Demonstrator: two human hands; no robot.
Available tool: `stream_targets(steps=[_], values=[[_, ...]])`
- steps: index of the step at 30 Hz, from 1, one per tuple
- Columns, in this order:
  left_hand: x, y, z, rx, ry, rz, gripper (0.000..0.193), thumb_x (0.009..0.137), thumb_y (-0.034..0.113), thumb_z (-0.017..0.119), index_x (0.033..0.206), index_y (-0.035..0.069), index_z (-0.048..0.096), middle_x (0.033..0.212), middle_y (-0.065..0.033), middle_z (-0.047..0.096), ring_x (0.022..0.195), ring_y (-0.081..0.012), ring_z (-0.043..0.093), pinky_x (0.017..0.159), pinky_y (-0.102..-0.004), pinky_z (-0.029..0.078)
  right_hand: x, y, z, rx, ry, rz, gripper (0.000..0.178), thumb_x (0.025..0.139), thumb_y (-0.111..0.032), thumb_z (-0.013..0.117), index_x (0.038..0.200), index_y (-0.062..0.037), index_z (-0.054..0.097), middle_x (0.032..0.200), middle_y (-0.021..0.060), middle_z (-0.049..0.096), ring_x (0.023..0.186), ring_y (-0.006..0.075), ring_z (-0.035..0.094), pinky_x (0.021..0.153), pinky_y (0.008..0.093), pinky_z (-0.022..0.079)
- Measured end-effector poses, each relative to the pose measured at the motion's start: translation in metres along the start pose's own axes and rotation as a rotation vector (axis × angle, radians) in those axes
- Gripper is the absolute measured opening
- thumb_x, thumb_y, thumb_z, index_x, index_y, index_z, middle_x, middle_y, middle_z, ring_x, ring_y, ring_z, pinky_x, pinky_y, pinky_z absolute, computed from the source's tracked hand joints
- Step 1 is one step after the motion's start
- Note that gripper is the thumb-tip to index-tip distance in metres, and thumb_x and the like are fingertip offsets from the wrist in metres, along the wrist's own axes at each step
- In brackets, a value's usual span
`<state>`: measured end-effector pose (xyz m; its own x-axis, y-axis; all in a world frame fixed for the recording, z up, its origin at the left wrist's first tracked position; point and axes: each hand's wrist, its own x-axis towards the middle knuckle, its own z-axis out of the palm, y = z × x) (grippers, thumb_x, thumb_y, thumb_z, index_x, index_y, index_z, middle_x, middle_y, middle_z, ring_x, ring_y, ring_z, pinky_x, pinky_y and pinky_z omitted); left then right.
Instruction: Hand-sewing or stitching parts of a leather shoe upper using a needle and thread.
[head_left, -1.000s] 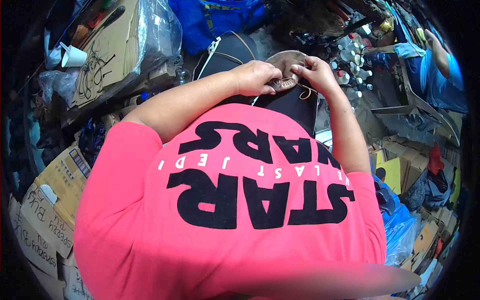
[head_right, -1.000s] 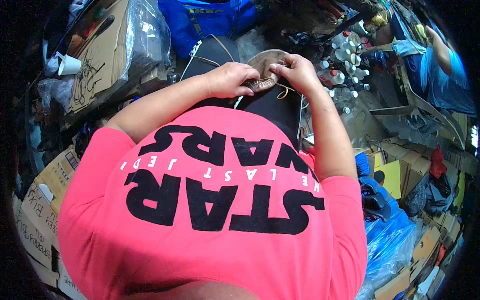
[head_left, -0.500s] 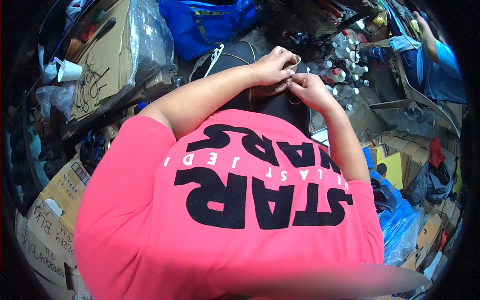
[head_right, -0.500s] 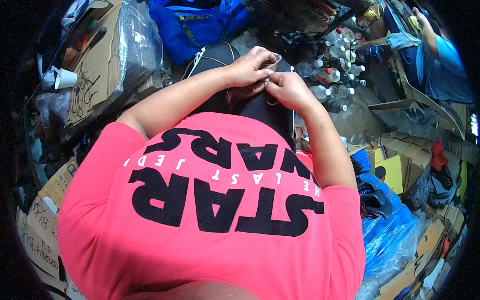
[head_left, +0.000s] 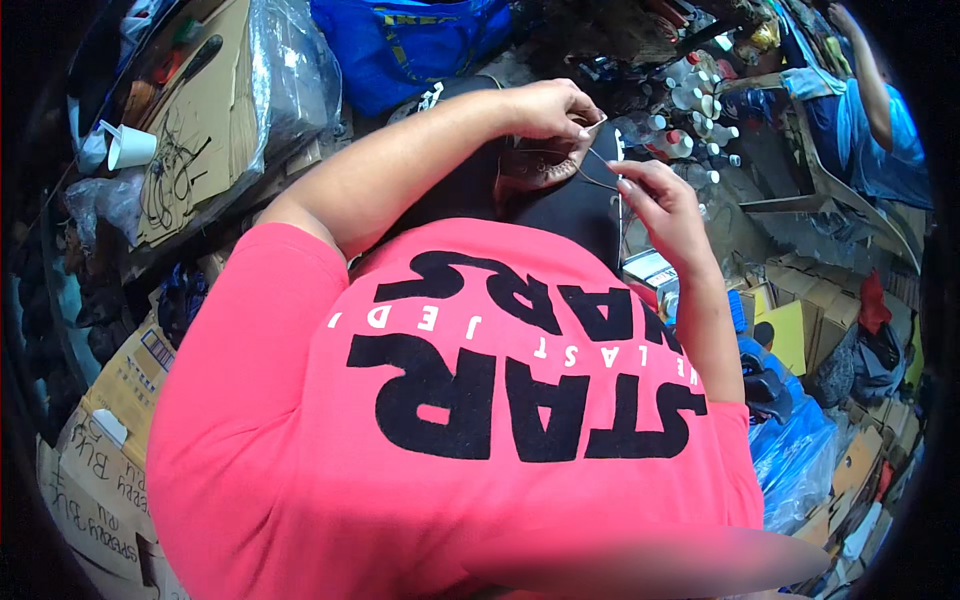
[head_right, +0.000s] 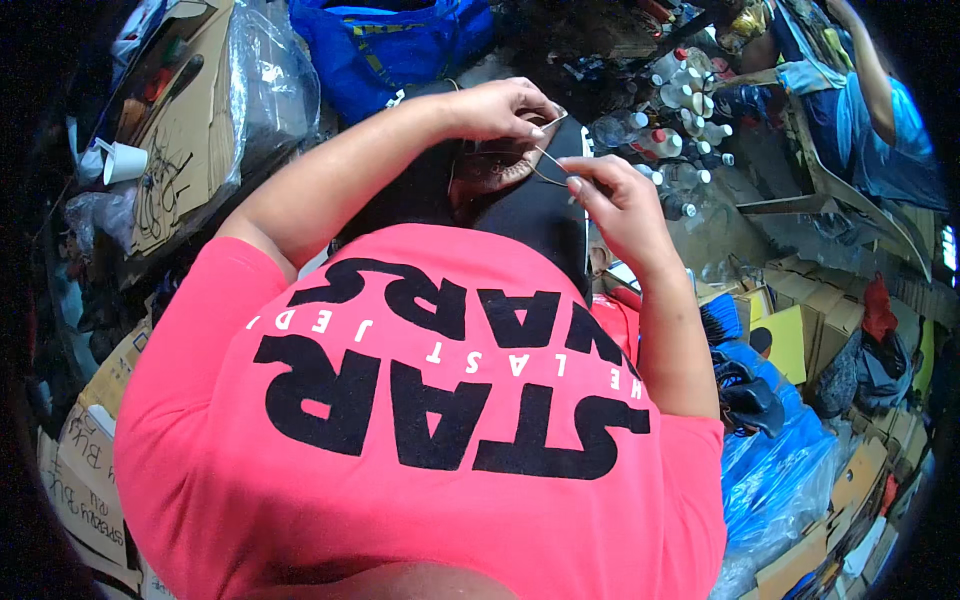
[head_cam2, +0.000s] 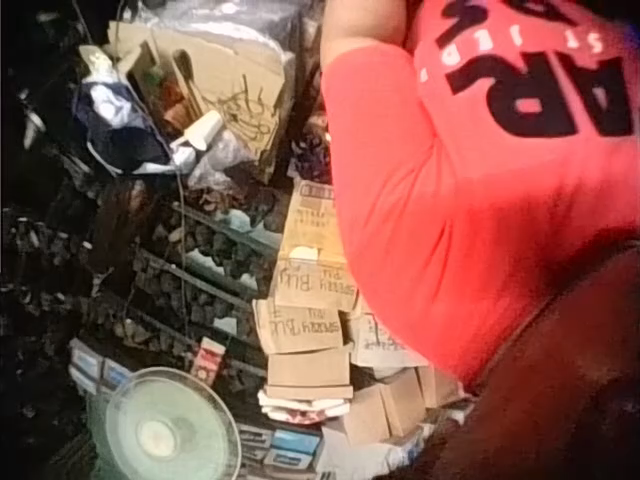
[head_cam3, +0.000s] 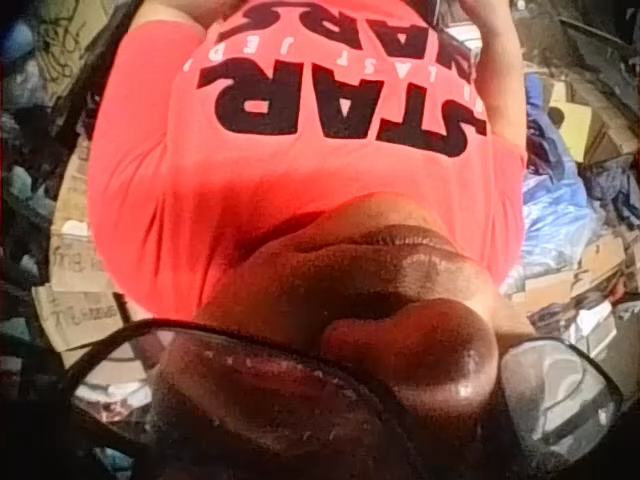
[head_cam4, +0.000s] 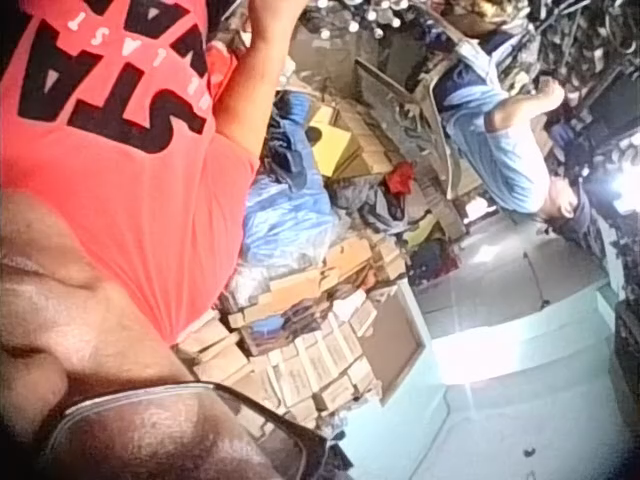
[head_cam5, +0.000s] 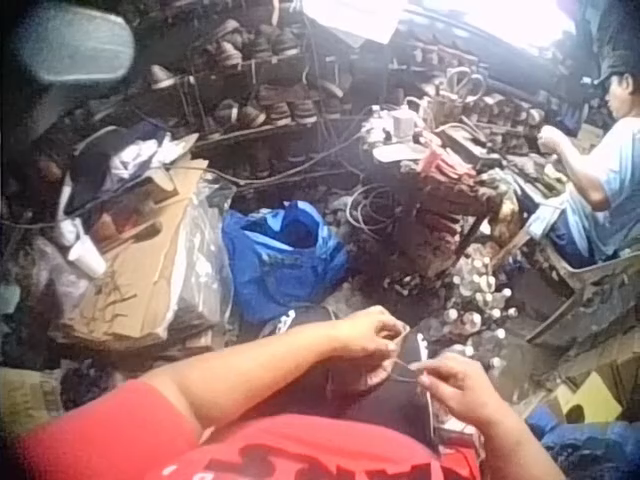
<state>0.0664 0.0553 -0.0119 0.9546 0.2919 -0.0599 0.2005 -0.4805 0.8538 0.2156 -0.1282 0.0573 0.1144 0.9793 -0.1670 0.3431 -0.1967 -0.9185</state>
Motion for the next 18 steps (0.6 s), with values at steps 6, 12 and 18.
stream_targets(steps=[6,12,18], values=[[0.005,0.007,-0.013,-0.065,-0.174,-0.112,0.023,0.077,0.012,0.068,0.098,0.005,0.061,0.088,-0.0056,0.063,0.084,-0.0158,0.058,0.077,-0.0318,0.046,0.015,0.010,0.008,-0.437,-0.026,-0.061,0.022,0.081,-0.009,0.061,0.101,-0.0089,0.068,0.079,0.0102,0.058,0.073,0.0213,0.059,0.066,0.0294,0.046],[0.000,0.008,-0.019,-0.184,-0.273,-0.132,0.028,0.079,0.005,0.062,0.106,0.008,0.066,0.092,-0.0026,0.066,0.083,-0.0116,0.059,0.078,-0.0286,0.047,0.020,0.009,0.006,-0.524,-0.059,-0.046,0.022,0.079,-0.009,0.059,0.100,-0.0089,0.068,0.080,0.0116,0.058,0.075,0.0269,0.060,0.069,0.0335,0.047],[0.000,0.012,-0.021,-0.246,-0.361,-0.270,0.036,0.079,0.003,0.059,0.114,0.010,0.064,0.092,-0.0049,0.067,0.084,-0.0122,0.062,0.078,-0.0265,0.049,0.025,0.001,0.008,-0.577,-0.092,-0.029,0.023,0.079,-0.011,0.058,0.099,-0.0099,0.069,0.079,0.0119,0.058,0.075,0.0274,0.060,0.070,0.0339,0.047]])
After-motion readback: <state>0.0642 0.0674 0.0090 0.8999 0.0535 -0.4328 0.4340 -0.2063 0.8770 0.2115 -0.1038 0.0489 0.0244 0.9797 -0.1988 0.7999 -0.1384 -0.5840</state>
